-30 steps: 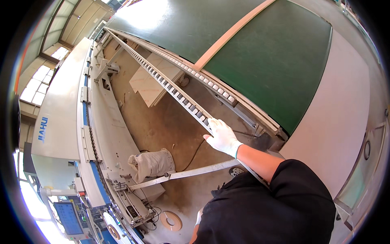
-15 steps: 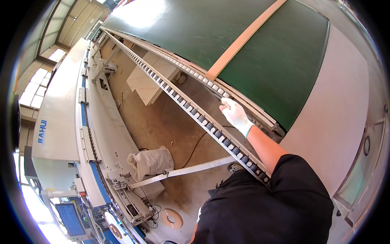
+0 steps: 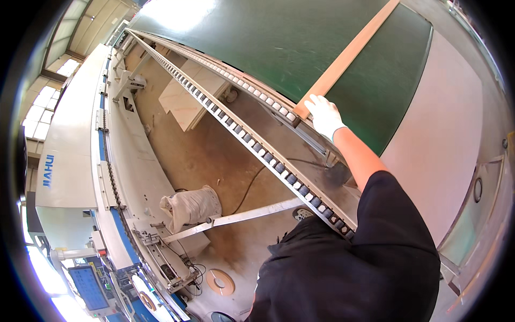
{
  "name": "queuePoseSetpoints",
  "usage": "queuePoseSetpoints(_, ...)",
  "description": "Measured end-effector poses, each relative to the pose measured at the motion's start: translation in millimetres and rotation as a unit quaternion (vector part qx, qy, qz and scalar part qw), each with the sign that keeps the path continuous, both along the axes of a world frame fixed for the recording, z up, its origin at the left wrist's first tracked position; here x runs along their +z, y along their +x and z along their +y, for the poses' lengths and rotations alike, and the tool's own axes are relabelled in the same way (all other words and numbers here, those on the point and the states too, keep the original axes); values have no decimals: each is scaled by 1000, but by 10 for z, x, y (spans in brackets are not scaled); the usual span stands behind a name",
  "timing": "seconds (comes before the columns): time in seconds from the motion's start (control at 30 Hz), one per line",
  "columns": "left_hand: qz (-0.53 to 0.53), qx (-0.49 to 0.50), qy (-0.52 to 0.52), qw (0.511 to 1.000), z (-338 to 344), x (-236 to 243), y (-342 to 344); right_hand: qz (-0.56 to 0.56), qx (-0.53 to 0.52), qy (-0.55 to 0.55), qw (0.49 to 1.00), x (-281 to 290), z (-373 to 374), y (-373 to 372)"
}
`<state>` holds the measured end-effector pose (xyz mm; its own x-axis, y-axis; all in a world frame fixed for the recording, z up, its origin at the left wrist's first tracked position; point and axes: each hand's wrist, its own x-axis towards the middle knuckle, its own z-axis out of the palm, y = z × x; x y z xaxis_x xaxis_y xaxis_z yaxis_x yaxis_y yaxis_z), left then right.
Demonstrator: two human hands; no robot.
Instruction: The person feeds a wooden board into an edge-banding machine by hand and places it onto a stack on a table.
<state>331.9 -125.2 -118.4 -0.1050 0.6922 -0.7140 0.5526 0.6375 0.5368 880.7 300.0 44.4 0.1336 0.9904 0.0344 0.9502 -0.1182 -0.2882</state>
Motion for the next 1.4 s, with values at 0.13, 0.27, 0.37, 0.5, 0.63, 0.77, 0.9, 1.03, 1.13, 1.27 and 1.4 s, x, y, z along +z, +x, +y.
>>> queuePoseSetpoints(0.13, -2, 2, -19, 1000, 50, -14, 32, -75, 134, -68, 986, 8, -2, 157)
queuePoseSetpoints(0.27, 32, -6, -5, 999, 332, 460, 293, -148, 234, -78, 958, -70, -66, 388)
queuePoseSetpoints(0.37, 14, -10, 69, 997, 536, 738, 388, -138, 287, -97, 943, 129, -158, 478)
queuePoseSetpoints(0.5, -78, 130, 120, 981, 1025, 1058, 609, -81, 329, -46, 940, 274, -404, 453)
queuePoseSetpoints(0.63, -321, 170, 158, 918, 1784, 2199, 1254, 29, 359, -78, 930, 1014, -652, -200)
queuePoseSetpoints(0.77, -332, 3, 154, 930, 2532, 2833, 1808, 61, 431, -29, 900, 1391, -906, -755)
queuePoseSetpoints(0.9, -357, -55, 197, 912, 2693, 2973, 2309, 102, 439, 21, 893, 1629, -1114, -1034)
queuePoseSetpoints(1.03, -378, 67, 263, 885, 2618, 2911, 2315, 141, 416, 180, 880, 1527, -1108, -844)
queuePoseSetpoints(1.13, -360, 159, 238, 888, 2537, 2931, 2148, 66, 171, 288, 940, 1360, -1065, -114)
queuePoseSetpoints(1.27, -359, 171, 273, 876, 2481, 2897, 1816, 167, -338, 302, 876, 169, -1420, 1600)
queuePoseSetpoints(1.4, -322, 180, 330, 869, 2254, 3055, 1463, 775, -434, 222, 402, 177, -1562, 1529)
